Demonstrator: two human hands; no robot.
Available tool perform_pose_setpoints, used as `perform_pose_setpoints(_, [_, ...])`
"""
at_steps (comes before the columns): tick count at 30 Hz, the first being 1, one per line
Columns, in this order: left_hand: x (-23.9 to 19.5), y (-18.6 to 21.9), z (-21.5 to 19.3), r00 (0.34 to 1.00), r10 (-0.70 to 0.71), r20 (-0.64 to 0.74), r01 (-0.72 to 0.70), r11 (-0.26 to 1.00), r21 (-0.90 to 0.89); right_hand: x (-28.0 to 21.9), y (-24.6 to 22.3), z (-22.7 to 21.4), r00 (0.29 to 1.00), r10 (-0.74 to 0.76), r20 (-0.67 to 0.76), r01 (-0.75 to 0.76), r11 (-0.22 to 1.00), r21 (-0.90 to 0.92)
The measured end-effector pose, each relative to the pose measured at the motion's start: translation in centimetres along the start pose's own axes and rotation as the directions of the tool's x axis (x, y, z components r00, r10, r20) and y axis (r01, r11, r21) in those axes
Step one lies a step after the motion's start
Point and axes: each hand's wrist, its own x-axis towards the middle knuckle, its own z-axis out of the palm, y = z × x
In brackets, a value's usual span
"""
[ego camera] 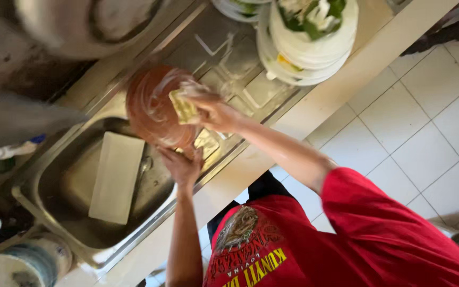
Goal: The person washes various kitchen items in a sink using a sponge and running water. They scrub and rinse a small cup, a rectangular tray, a wooden cutting board, and several plates, placing the cleaned items into the sink basin as they finish.
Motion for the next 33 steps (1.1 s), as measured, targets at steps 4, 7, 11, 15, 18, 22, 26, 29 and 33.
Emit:
perform_pose_setpoints(4, [-1.4,0.8,-1.5,0.975,0.04,-0.219,-0.048,0.998,-0.028,-9.1,0.7,-17.2,0.774,0.162,-0.613,-0.352,0.914,-0.203])
perform_pose_setpoints(7, [-4.6,3.0,-2.4,0.923,-0.022,-0.383,0.033,0.999,0.024,-10.1,1.9,-28.1,0.759,0.124,-0.64,-0.479,0.771,-0.419])
perform_pose_setpoints(11, [-6.3,8.2,0.3,0.852,0.217,-0.476,-0.207,0.975,0.074,-9.1,2.1,-32.8,0.917,0.206,-0.341,-0.389,0.651,-0.652])
perform_pose_setpoints(15, [-6.2,16.8,4.5,0.976,0.186,-0.113,-0.217,0.862,-0.458,-8.3,1.9,-31.7,0.953,0.182,-0.242,-0.295,0.737,-0.608])
perform_pose_setpoints(18, [-5.6,25.5,4.1,0.907,0.341,0.247,0.153,0.28,-0.948,-9.0,-2.4,-27.2,0.989,0.042,-0.141,-0.112,0.834,-0.54])
perform_pose_setpoints(22, [-5.8,28.2,0.5,0.913,0.273,0.303,0.353,-0.156,-0.922,-9.1,-7.6,-19.8,0.987,0.016,0.159,0.044,0.929,-0.368])
perform_pose_setpoints(26, [-8.1,23.4,-1.9,0.985,0.142,0.095,0.073,0.151,-0.986,-7.7,-9.7,-14.6,0.935,0.238,0.263,-0.241,0.97,-0.021])
perform_pose_setpoints(29, [-10.4,18.6,-1.8,0.988,0.088,-0.128,-0.151,0.354,-0.923,-7.1,-11.2,-9.7,0.917,0.105,0.384,-0.034,0.982,-0.187])
perform_pose_setpoints(33, [-13.9,11.7,-1.7,1.0,-0.021,0.003,-0.002,-0.212,-0.977,-7.4,-13.8,-5.7,0.784,0.018,0.621,-0.029,1.0,0.008])
